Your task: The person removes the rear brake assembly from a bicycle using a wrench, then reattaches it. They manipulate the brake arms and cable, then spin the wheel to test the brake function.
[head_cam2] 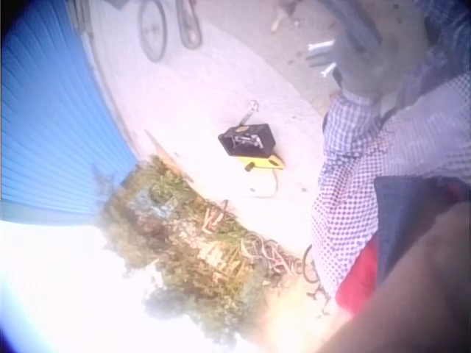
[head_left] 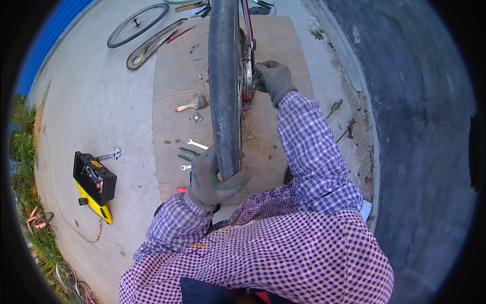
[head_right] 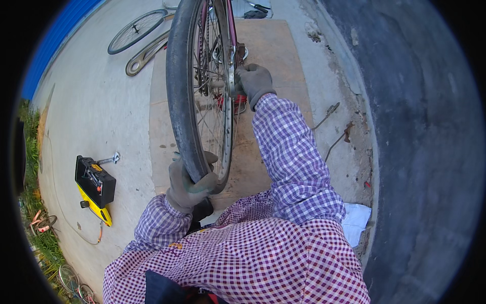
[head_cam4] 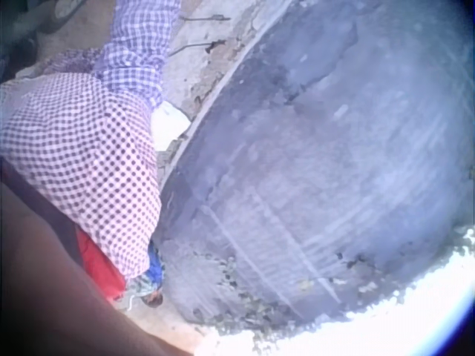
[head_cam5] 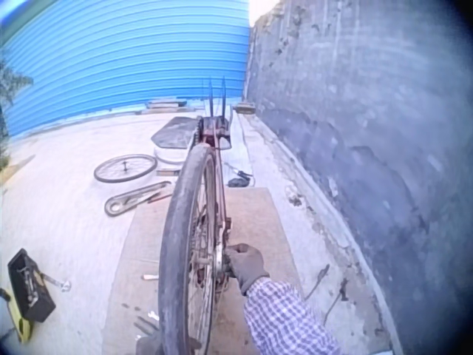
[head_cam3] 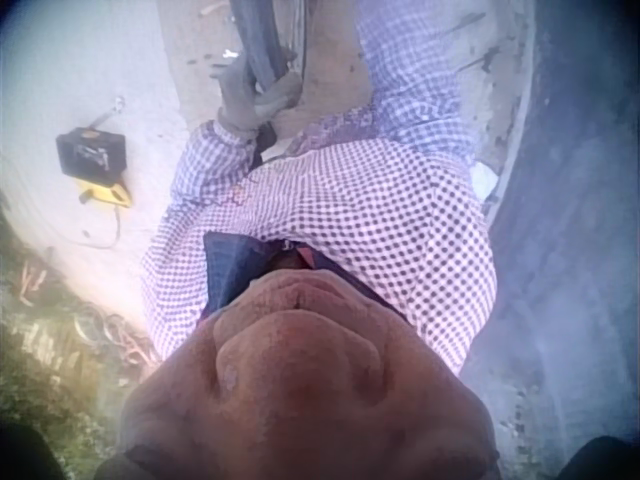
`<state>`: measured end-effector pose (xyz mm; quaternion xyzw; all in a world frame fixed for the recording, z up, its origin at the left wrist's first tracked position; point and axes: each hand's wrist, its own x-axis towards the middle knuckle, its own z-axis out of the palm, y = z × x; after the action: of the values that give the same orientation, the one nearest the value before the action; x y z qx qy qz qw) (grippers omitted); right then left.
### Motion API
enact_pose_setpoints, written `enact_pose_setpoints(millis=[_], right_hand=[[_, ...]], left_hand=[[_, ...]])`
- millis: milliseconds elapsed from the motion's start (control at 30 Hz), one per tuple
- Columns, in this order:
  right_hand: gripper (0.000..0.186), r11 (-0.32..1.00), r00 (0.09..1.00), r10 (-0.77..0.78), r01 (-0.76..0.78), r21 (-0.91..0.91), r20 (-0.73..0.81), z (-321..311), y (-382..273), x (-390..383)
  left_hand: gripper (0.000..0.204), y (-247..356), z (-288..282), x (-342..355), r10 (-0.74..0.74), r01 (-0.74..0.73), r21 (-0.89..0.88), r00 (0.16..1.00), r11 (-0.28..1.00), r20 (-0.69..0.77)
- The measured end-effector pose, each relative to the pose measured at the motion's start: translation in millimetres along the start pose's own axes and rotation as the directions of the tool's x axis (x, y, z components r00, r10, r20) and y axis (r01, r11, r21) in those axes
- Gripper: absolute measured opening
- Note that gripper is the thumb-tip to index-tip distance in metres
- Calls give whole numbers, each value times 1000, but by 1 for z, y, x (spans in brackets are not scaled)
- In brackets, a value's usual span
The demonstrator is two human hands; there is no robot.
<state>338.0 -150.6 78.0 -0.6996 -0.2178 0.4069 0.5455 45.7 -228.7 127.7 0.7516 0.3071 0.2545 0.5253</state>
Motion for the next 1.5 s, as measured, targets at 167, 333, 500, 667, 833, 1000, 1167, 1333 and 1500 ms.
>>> enact_pose_setpoints(millis=[167,333,500,667,833,1000,1167,1333,1500], right_hand=[[48,967,974,-125,78,-242,-188,20,16,-30],[57,911,971,-184,111,-396,-150,30,14,-43],[53,863,966,-233,151,-483,-114,38,8,-43],[50,792,936,-336,219,-570,-107,46,7,-50],[51,791,946,-308,195,-580,-102,50,15,-57],[45,803,960,-267,172,-570,-86,52,29,-56],[41,795,954,-291,201,-573,-69,31,20,-47],[43,749,949,-311,207,-630,-58,7,2,-46],[45,766,960,-277,201,-611,-32,-3,-8,-47]], left_hand=[[42,7,-5,0,28,-28,-10,1000,1000,-14],[43,10,-11,-3,85,-85,-11,996,996,-38],[43,12,-20,-12,62,-66,-58,996,996,-58],[40,6,-26,-16,182,-186,-45,980,982,-82],[43,-3,-27,-25,143,-142,32,989,989,-39],[49,-2,-22,-31,83,-84,-19,996,996,-46],[42,7,-12,-20,143,-145,-31,988,989,-53],[37,15,6,-14,109,-111,-44,993,993,-45],[39,19,13,-11,144,-145,-9,989,989,-38]])
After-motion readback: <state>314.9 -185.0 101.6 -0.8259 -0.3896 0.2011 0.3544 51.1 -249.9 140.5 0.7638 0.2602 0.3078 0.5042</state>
